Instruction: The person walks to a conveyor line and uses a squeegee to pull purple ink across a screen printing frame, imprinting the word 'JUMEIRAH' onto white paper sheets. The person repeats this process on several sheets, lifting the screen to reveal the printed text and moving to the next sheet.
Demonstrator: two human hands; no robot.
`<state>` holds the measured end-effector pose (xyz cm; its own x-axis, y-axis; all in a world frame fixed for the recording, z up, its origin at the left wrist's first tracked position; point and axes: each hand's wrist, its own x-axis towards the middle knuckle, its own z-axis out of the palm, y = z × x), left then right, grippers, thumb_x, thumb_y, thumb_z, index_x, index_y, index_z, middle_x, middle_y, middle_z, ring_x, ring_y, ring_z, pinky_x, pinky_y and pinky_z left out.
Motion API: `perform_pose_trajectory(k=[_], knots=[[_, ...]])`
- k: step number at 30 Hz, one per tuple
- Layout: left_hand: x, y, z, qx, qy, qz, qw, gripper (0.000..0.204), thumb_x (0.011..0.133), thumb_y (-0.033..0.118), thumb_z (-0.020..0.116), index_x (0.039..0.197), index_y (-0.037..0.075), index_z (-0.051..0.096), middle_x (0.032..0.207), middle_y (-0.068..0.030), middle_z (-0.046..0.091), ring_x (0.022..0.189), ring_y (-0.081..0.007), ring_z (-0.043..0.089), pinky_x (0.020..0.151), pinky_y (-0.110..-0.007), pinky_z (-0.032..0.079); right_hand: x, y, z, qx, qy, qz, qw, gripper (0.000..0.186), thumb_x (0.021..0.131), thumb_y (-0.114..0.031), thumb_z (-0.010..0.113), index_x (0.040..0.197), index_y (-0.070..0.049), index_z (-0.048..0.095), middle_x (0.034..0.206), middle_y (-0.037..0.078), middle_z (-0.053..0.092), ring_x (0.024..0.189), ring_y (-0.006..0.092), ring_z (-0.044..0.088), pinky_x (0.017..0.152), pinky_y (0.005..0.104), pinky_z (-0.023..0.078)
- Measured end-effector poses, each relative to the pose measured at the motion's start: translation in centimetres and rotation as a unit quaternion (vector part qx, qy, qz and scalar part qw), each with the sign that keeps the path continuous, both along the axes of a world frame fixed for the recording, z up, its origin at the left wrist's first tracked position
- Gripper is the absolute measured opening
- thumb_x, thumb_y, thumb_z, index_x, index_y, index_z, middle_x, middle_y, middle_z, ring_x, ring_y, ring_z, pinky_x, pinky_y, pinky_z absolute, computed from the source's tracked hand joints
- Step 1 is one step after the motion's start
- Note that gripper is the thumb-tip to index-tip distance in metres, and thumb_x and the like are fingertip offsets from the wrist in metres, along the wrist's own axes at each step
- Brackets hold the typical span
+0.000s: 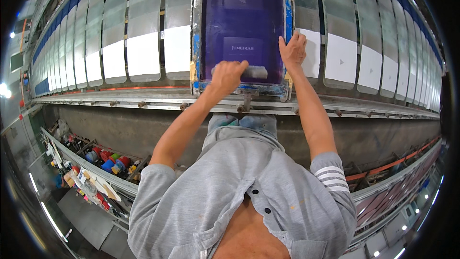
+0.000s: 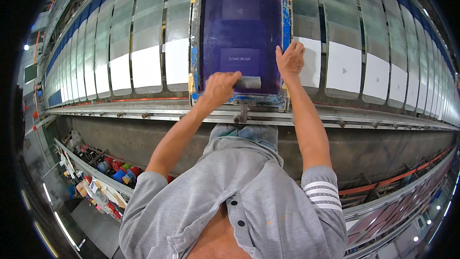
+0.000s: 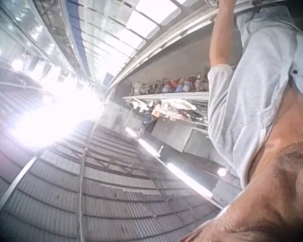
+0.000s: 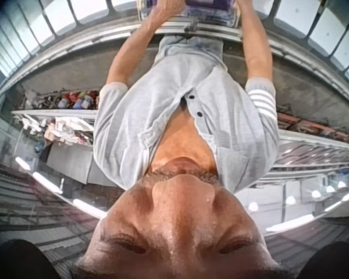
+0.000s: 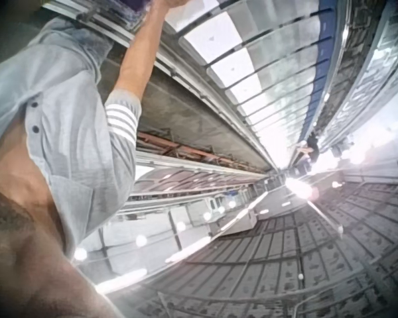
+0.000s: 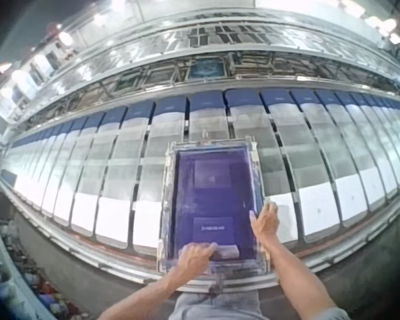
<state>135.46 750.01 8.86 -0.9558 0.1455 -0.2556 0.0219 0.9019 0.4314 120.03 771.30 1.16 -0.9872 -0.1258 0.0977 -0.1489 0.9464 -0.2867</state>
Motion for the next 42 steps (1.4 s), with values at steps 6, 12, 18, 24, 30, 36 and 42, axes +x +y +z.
perform_pose_trajectory(k=[6,12,18,24,30,36,42], knots=[[7.9,3.5,-0.7,-0.044,0.195,-0.032,0.979,0.024,0.080,0.004,0.061,0.103,-0.004,0.059,0.124,-0.0187,0.061,0.122,-0.0344,0.059,0.099,-0.045,0.047,0.6,0.1,-0.8,-0.001,0.020,-0.007,1.000,0.057,0.093,-0.031,0.071,0.132,0.004,0.050,0.118,0.018,0.052,0.117,0.0356,0.054,0.092,0.0444,0.056],[4.2,-0.5,2.8,0.058,0.068,0.109,0.990,0.025,0.070,0.005,0.064,0.089,0.013,0.078,0.084,-0.0140,0.074,0.079,-0.0385,0.071,0.072,-0.050,0.057,0.5,0.0,-0.5,-0.007,0.019,-0.008,1.000,0.053,0.093,-0.030,0.071,0.128,0.005,0.051,0.117,0.018,0.051,0.117,0.0357,0.054,0.091,0.0442,0.057],[-4.7,-4.1,-1.0,0.017,-0.194,0.118,0.974,0.037,0.067,0.010,0.066,0.102,0.008,0.080,0.095,-0.0225,0.075,0.094,-0.0401,0.073,0.084,-0.047,0.058,0.4,-0.1,-0.6,-0.019,0.020,-0.006,1.000,0.051,0.093,-0.029,0.070,0.127,0.005,0.052,0.117,0.018,0.050,0.117,0.0358,0.054,0.092,0.0448,0.056],[-9.1,1.8,-2.8,0.006,-0.290,0.009,0.957,0.038,0.058,0.009,0.071,0.094,0.001,0.079,0.094,-0.0252,0.075,0.097,-0.0437,0.072,0.086,-0.049,0.056,0.7,0.1,-0.5,-0.018,0.020,-0.003,1.000,0.051,0.093,-0.028,0.070,0.128,0.004,0.052,0.118,0.019,0.051,0.117,0.0360,0.054,0.093,0.0453,0.055],[-4.1,0.1,2.1,0.010,-0.137,0.013,0.991,0.033,0.067,0.009,0.067,0.098,0.003,0.077,0.092,-0.0230,0.073,0.092,-0.0396,0.072,0.079,-0.050,0.056,0.8,0.4,-0.2,-0.022,0.018,-0.002,1.000,0.051,0.094,-0.028,0.070,0.130,0.003,0.052,0.119,0.018,0.051,0.119,0.0356,0.054,0.093,0.0452,0.055],[7.6,3.6,0.2,0.036,0.235,0.052,0.970,0.022,0.065,0.004,0.067,0.085,0.009,0.075,0.083,-0.0142,0.071,0.082,-0.0381,0.071,0.073,-0.049,0.055,0.5,0.2,-0.3,-0.027,0.005,-0.016,1.000,0.051,0.094,-0.029,0.070,0.130,0.003,0.052,0.119,0.017,0.052,0.119,0.0351,0.054,0.093,0.0454,0.055],[-1.5,-4.6,0.9,-0.019,-0.105,0.165,0.981,0.028,0.070,0.012,0.067,0.094,0.009,0.080,0.090,-0.0193,0.075,0.087,-0.0395,0.073,0.079,-0.048,0.058,0.9,0.2,-0.2,-0.025,0.015,-0.007,1.000,0.052,0.093,-0.029,0.071,0.130,0.003,0.052,0.119,0.017,0.052,0.118,0.0352,0.054,0.092,0.0456,0.056]])
